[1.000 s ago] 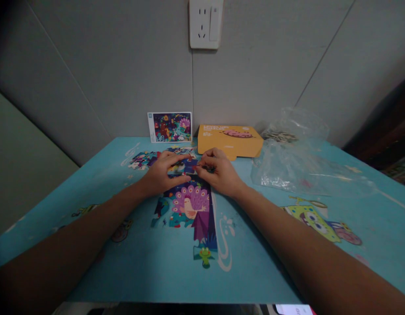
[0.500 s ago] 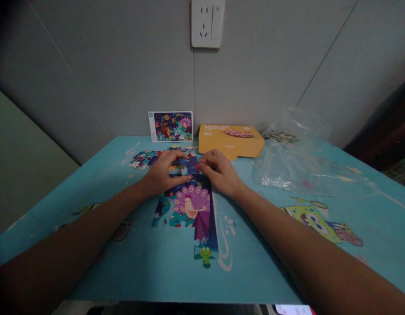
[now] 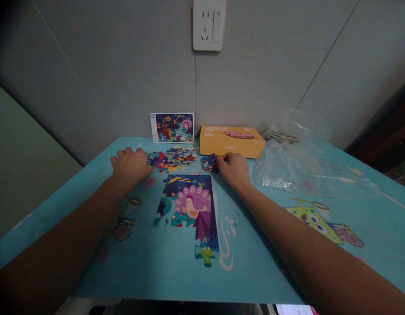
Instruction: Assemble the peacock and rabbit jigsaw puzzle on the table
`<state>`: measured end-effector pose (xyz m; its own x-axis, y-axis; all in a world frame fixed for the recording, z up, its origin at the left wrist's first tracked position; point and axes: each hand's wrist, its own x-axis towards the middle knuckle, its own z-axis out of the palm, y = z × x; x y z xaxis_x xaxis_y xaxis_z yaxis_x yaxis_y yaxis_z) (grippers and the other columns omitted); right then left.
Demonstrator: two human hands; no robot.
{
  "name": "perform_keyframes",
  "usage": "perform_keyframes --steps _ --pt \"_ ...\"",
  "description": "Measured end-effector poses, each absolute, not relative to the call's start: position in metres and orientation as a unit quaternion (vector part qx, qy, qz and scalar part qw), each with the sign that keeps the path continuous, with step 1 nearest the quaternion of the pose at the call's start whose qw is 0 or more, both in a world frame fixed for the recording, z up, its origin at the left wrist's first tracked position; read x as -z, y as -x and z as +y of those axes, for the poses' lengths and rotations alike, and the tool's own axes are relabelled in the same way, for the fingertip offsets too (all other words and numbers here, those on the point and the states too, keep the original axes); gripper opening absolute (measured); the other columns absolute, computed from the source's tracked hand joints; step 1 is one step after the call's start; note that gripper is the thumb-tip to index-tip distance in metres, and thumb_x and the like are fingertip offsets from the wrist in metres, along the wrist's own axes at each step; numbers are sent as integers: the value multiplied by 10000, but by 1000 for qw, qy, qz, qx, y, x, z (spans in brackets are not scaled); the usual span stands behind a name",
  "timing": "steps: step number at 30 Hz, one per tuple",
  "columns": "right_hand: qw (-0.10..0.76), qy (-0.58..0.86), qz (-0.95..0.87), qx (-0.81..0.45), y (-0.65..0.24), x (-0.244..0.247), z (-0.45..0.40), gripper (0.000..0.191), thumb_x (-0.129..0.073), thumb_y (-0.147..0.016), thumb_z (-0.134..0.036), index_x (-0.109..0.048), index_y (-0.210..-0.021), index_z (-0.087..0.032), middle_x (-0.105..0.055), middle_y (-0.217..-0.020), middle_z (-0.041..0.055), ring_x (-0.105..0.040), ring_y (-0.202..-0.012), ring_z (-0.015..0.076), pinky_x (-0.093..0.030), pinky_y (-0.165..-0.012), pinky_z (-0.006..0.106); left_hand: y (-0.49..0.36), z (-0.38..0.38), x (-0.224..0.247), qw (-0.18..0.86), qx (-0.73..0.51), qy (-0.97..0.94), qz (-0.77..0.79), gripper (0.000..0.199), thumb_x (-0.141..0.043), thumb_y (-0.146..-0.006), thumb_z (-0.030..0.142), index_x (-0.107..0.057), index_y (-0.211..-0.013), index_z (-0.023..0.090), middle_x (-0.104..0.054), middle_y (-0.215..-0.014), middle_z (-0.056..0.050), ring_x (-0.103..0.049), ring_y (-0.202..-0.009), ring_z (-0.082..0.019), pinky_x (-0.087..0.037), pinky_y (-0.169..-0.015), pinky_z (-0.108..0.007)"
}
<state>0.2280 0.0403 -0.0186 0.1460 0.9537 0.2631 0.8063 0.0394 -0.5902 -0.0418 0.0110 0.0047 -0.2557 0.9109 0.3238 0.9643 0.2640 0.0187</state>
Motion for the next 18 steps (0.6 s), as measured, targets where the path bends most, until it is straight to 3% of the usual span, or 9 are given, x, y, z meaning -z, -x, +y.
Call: perform_keyframes --steps 5,11,18 --pt "348 679 -638 -105 -228 19 40 296 -478 -849 -398 -668 -851 -171 -658 -769 74 -580 -708 204 -380 -628 298 58 14 -4 26 10 588 -808 415 -534 -770 244 -623 -1145 93 -600 -1159 -280 -554 -1082 -435 -444 -838 -577" --pt "352 675 -639 -111 -229 20 40 261 -488 -845 -364 -668 -849 -175 -660 -787 75 -584 -729 201 -402 -656 298 54 15 -3 35 7 604 -796 429 -512 -764 233 -630 -1152 93 -551 -1205 -289 -532 -1108 -442 -490 -799 -532" --pt "356 664 -648 -111 -228 19 41 228 -503 -836 -335 -660 -830 -170 -668 -800 72 -587 -758 202 -400 -665 296 58 25 1 17 17 600 -799 500 -536 -742 255 -590 -1192 41 -555 -1188 -301 -501 -1144 -428 -467 -862 -506"
